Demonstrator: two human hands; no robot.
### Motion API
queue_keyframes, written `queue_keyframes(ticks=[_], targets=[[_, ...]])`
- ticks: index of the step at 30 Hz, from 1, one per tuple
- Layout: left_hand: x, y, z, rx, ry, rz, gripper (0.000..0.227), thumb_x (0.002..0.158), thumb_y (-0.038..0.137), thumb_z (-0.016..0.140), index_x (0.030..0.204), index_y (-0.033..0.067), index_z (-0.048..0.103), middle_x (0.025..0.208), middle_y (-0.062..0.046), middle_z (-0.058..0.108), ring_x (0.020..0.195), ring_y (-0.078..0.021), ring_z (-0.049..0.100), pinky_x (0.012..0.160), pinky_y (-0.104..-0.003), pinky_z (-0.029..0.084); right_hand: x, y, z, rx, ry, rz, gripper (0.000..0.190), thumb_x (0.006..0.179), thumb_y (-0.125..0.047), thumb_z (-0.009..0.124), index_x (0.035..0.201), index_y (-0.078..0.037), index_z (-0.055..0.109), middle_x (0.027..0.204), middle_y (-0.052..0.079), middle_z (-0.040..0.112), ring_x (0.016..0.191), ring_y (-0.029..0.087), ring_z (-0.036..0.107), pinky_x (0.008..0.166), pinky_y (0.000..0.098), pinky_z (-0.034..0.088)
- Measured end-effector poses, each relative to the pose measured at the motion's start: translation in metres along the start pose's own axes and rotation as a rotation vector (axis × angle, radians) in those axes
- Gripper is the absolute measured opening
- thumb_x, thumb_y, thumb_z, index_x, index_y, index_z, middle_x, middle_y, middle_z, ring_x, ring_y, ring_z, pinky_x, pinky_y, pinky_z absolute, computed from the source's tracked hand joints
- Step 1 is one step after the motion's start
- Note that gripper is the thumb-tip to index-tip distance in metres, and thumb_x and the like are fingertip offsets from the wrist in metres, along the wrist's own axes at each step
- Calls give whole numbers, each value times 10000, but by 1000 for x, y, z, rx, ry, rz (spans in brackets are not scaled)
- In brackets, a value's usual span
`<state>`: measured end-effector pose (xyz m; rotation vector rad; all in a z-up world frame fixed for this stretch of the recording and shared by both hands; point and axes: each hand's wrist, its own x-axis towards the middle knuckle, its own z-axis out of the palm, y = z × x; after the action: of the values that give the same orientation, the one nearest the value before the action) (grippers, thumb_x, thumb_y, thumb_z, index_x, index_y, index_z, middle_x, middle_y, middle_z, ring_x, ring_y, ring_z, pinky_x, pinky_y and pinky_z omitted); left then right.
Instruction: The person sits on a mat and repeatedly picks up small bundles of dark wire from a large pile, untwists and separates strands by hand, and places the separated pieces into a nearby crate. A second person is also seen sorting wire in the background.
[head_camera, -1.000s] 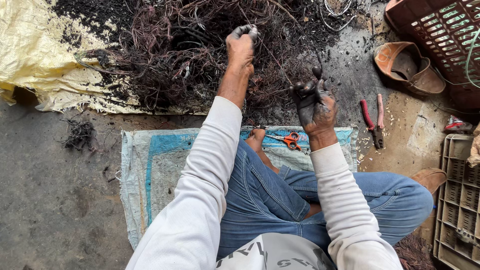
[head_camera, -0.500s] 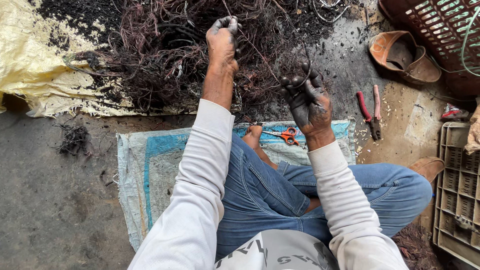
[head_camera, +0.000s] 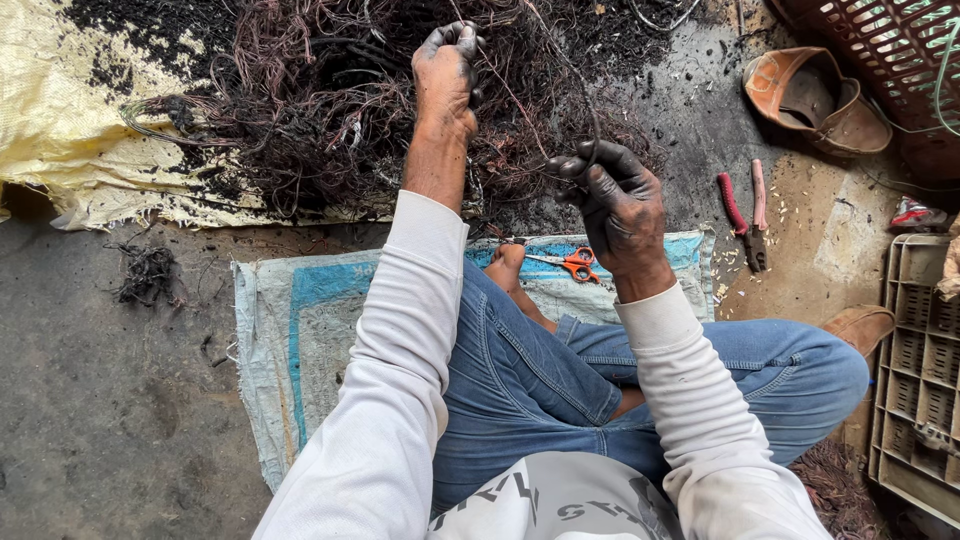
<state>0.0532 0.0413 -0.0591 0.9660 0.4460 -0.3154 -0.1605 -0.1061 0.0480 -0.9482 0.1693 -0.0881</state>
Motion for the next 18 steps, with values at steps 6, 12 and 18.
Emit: queue_keyframes(ticks=[6,12,18], targets=[[0,-2,0,4,3,-11,47,954,74,670,928,100,700,720,25,673,434,-22,358,356,-224,262,6,6,-1,-174,66,-31,235,983,6,703,1212,52,678,1088,184,751,999,230,748,757,278,584],[2,-4,1,-6,9,-21,77,938,53,663,917,112,708,738,18,700,443,-25,363,360,-227,250,11,9,4,-305,96,-35,262,984,9,733,1238,54,693,1056,183,762,892,173,700,702,238,510],[5,-7,1,46,26,-37,59,951,105,687,908,131,718,744,33,692,460,-24,361,403,-226,262,19,18,23,-249,118,-51,265,967,24,700,1232,39,689,1040,154,770,955,190,754,890,289,606]])
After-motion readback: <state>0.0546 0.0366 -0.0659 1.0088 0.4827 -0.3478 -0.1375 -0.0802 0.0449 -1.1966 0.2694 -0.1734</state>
